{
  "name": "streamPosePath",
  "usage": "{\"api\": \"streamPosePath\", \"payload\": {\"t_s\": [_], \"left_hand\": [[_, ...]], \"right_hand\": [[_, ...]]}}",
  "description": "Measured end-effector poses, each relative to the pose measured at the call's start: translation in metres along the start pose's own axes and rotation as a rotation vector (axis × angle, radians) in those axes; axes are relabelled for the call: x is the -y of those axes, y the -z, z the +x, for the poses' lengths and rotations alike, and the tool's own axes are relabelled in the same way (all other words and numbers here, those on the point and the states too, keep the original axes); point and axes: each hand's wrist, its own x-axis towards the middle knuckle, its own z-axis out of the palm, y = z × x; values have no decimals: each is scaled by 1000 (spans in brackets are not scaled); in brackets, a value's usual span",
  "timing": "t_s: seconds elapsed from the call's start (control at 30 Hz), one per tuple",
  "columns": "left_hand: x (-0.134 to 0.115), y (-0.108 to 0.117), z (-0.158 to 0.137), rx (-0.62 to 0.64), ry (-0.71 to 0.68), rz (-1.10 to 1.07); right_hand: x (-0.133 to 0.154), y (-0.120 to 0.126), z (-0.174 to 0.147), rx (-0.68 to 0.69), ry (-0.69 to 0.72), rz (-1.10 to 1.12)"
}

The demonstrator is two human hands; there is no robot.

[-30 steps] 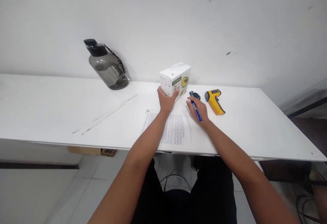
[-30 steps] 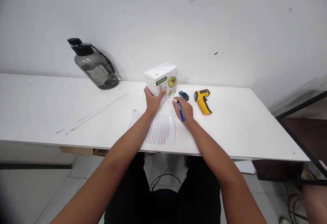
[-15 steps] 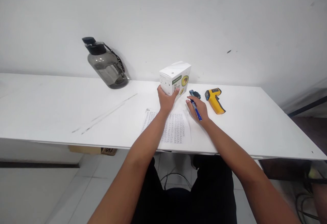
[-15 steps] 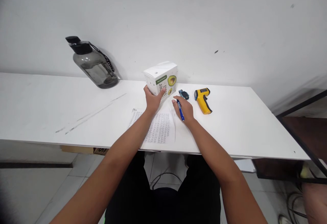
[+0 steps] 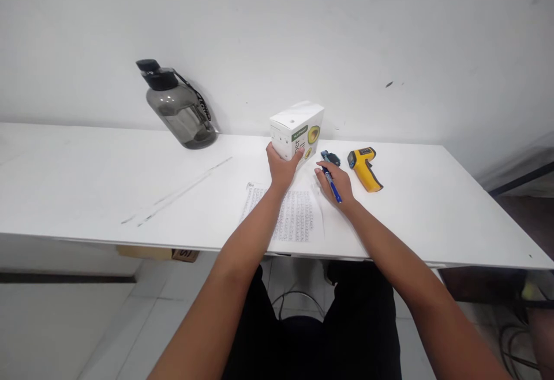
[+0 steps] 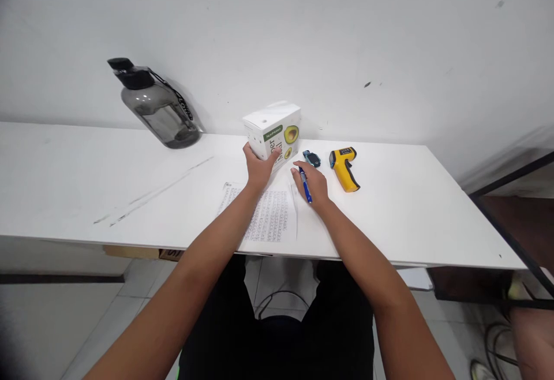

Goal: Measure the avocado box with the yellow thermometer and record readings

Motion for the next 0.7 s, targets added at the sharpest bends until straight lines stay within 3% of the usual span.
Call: {"api": "streamPosePath", "payload": {"t_s": [0.7], "left_hand": [[5, -1, 1, -13, -26, -32]], "right_hand": [[-3, -1, 1, 54, 7, -53]]}}
